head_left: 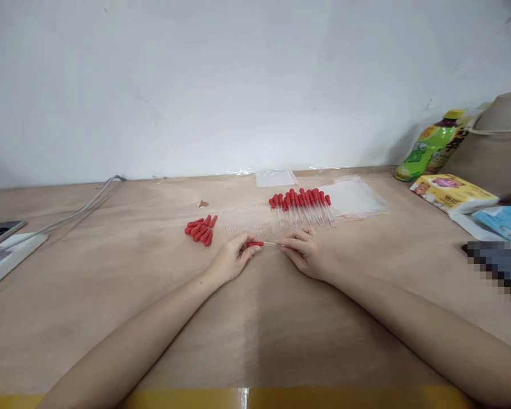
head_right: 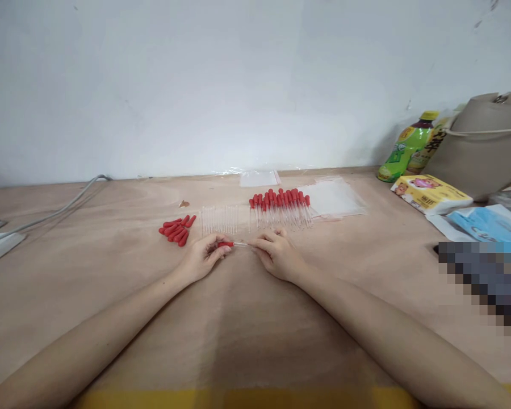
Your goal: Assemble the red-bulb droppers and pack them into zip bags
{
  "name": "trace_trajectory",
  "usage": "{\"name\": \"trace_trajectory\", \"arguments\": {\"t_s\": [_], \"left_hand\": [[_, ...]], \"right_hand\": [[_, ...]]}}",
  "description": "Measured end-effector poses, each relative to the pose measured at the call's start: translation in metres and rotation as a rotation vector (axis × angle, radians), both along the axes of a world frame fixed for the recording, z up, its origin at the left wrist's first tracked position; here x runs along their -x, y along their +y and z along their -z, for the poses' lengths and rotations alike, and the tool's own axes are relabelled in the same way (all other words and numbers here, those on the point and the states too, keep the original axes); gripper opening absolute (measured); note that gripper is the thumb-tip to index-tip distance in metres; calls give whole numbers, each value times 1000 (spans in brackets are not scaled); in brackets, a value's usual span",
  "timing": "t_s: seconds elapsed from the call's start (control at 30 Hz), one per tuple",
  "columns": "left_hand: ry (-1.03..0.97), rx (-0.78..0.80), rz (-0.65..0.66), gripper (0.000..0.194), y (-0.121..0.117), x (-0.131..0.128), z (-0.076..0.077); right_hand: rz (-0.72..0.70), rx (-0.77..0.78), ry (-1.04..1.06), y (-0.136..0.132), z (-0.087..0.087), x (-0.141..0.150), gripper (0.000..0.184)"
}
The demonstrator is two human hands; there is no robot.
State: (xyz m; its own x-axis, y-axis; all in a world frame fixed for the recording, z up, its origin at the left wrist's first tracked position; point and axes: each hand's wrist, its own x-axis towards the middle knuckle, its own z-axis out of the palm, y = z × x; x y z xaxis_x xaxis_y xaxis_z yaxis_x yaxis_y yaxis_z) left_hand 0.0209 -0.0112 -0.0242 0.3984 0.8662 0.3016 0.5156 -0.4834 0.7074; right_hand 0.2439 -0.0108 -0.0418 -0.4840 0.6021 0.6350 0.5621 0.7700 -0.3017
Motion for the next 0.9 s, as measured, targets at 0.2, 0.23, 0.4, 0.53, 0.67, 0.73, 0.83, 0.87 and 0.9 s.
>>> {"name": "trace_trajectory", "arguments": {"t_s": [0.2,0.23,0.4,0.53,0.67,0.73,0.83,0.87,0.9], "left_hand": [[-60,71,69,22,1,2,3],[-59,72,71,22,0,2,3],[-44,46,131,20,-2,4,1],[6,34,159,20,-4,3,-2],[69,8,126,20,-5,2,-3],[74,-14,113,21,-5,3,-2],[92,-73,122,20,-4,4,0],[109,-95,133,20,-4,4,0],[127,-116,144,19,-4,4,-1]], "right_hand": [[-46,50,22,1,-6,1,20],[-55,58,19,1,-8,2,20],[-71,83,-22,1,-13,1,20],[-40,12,-103,1,-12,0,21],[0,-91,-147,-2,-15,3,24],[9,-113,-166,-4,-17,6,26],[12,-123,-190,-5,-19,10,26],[12,-121,-198,-5,-19,11,26],[13,-111,-205,-6,-19,12,26]]}}
